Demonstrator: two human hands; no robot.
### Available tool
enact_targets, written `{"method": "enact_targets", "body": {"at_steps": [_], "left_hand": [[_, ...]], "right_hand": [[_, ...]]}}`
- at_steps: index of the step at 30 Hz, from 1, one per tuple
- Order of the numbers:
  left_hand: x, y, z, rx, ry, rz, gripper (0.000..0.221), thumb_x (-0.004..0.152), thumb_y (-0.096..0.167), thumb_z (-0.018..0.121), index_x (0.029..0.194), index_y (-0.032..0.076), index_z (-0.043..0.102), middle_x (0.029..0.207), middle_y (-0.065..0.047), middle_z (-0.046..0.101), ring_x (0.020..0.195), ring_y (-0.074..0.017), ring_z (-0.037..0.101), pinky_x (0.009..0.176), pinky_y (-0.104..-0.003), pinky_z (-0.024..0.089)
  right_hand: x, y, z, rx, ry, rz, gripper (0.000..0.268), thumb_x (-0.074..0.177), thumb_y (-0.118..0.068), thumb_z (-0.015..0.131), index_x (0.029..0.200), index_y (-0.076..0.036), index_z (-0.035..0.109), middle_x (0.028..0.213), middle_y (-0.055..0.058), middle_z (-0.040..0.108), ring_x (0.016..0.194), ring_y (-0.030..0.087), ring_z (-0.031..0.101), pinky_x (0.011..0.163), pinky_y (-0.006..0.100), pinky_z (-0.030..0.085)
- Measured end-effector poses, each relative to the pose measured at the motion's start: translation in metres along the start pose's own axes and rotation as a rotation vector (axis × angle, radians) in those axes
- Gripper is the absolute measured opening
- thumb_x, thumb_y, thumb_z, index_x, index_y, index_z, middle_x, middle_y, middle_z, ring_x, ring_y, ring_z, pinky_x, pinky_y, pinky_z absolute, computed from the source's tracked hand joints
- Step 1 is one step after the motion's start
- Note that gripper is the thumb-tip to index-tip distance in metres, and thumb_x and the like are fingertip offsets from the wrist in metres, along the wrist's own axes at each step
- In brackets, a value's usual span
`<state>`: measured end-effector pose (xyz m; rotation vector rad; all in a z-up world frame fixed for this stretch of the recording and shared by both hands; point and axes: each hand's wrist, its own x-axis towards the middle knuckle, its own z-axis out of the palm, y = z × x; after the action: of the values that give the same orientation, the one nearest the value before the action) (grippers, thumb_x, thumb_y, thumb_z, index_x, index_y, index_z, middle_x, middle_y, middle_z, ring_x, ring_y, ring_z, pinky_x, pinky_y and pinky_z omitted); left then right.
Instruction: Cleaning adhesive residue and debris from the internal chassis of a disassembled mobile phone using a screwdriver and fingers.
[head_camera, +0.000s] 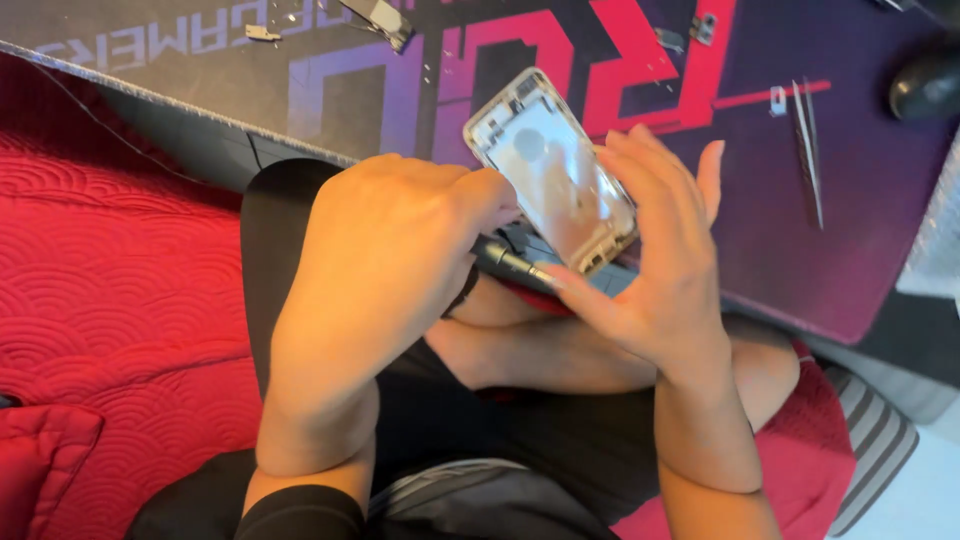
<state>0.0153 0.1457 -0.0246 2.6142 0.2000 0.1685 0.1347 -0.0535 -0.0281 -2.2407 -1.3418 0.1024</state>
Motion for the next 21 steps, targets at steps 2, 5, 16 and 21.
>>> {"method": "enact_targets", "body": {"at_steps": [2, 5, 16, 21], "left_hand": [[0.013, -0.008, 0.012, 0.056, 0.028, -0.018, 0.032, 0.07, 0.008, 0.062, 0.071, 0.017, 0.031, 0.057, 0.0, 0.031, 0.054, -0.0228, 0.028, 0.051, -0.041, 0.028], [0.025, -0.02, 0.027, 0.071, 0.072, -0.01, 0.023, 0.061, 0.011, 0.064, 0.069, 0.015, 0.043, 0.057, 0.0, 0.046, 0.051, -0.0269, 0.046, 0.054, -0.041, 0.038], [0.055, -0.03, 0.046, -0.092, 0.274, 0.109, 0.006, 0.105, 0.002, 0.075, 0.109, 0.001, 0.072, 0.066, -0.002, 0.044, 0.057, -0.0221, 0.044, 0.058, -0.038, 0.035], [0.066, -0.033, 0.052, 0.068, 0.319, 0.016, 0.025, 0.103, -0.008, 0.062, 0.086, 0.011, 0.059, 0.069, 0.001, 0.032, 0.063, -0.0166, 0.031, 0.059, -0.035, 0.026]], "right_hand": [[0.01, 0.017, 0.012, -0.013, -0.045, -0.059, 0.085, 0.091, -0.052, 0.072, 0.148, 0.005, 0.046, 0.155, 0.024, 0.047, 0.151, 0.047, 0.043, 0.129, 0.068, 0.015], [0.02, 0.032, 0.029, -0.011, -0.101, -0.126, 0.096, 0.09, -0.055, 0.075, 0.154, 0.007, 0.039, 0.161, 0.028, 0.038, 0.153, 0.049, 0.04, 0.13, 0.064, 0.03], [0.022, 0.04, 0.043, -0.165, -0.158, 0.018, 0.075, 0.098, -0.047, 0.057, 0.147, 0.01, 0.049, 0.155, 0.03, 0.047, 0.146, 0.049, 0.05, 0.127, 0.058, 0.038], [0.016, 0.052, 0.046, -0.241, -0.153, -0.055, 0.075, 0.099, -0.053, 0.057, 0.147, 0.004, 0.05, 0.154, 0.031, 0.05, 0.14, 0.047, 0.054, 0.122, 0.058, 0.044]]}}
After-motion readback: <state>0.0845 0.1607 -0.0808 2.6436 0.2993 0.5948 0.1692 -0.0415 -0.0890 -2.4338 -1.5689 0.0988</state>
